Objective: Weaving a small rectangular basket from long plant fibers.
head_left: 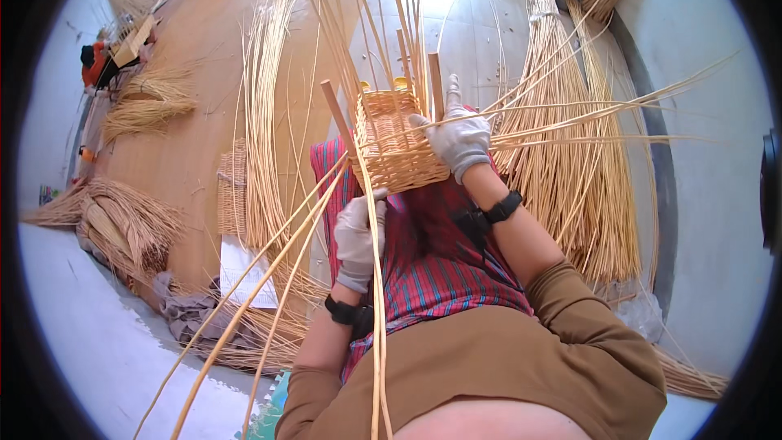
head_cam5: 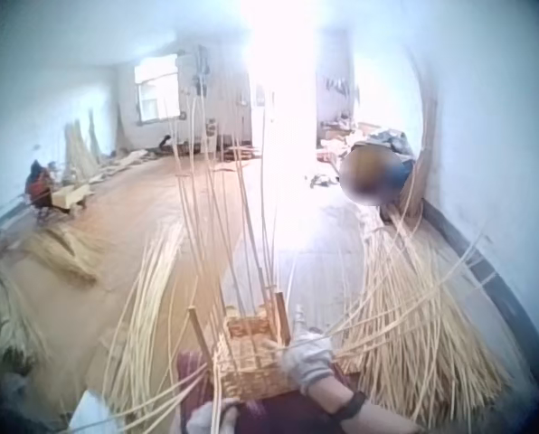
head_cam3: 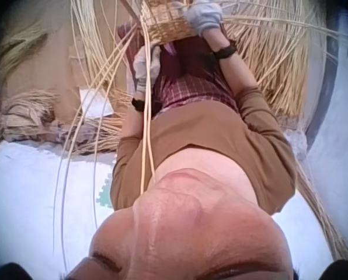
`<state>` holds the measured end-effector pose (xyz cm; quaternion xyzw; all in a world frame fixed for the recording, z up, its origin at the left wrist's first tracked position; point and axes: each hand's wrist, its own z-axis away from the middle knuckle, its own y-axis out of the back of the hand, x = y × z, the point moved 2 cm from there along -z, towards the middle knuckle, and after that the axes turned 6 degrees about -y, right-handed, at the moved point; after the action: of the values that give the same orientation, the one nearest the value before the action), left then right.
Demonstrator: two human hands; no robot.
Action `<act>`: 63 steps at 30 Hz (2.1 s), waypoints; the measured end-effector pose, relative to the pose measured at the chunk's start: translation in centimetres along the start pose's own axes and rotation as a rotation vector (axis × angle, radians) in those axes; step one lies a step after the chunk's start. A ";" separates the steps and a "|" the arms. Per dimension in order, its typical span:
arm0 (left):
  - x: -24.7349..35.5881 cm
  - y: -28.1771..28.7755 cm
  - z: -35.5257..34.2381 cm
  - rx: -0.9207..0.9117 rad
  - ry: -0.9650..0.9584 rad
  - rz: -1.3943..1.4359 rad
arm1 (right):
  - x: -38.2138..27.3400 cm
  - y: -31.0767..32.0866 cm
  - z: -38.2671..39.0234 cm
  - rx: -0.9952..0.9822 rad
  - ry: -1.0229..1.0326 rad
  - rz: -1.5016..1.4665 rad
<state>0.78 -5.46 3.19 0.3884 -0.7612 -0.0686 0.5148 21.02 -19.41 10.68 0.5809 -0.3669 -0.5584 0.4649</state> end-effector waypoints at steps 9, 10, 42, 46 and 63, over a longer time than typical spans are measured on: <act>1.5 -2.3 -6.5 -0.307 0.700 0.341 | 2.8 0.1 3.9 0.524 0.611 -0.325; 1.5 -2.1 -6.9 -0.303 0.721 0.342 | 2.8 0.9 5.9 0.434 0.600 -0.331; -1.0 -6.3 -6.9 0.222 0.863 0.801 | -9.9 2.7 -2.8 0.466 0.667 -0.393; -0.3 -6.4 -7.9 0.250 0.837 0.807 | 4.4 0.0 3.2 0.097 0.340 -0.962; -1.3 -6.8 -7.4 0.221 0.857 0.817 | 4.5 1.5 3.3 0.053 0.360 -0.867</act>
<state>10.74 -7.15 2.21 0.1086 -0.5763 0.3769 0.7170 18.35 -24.53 10.95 0.7798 -0.0181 -0.5819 0.2300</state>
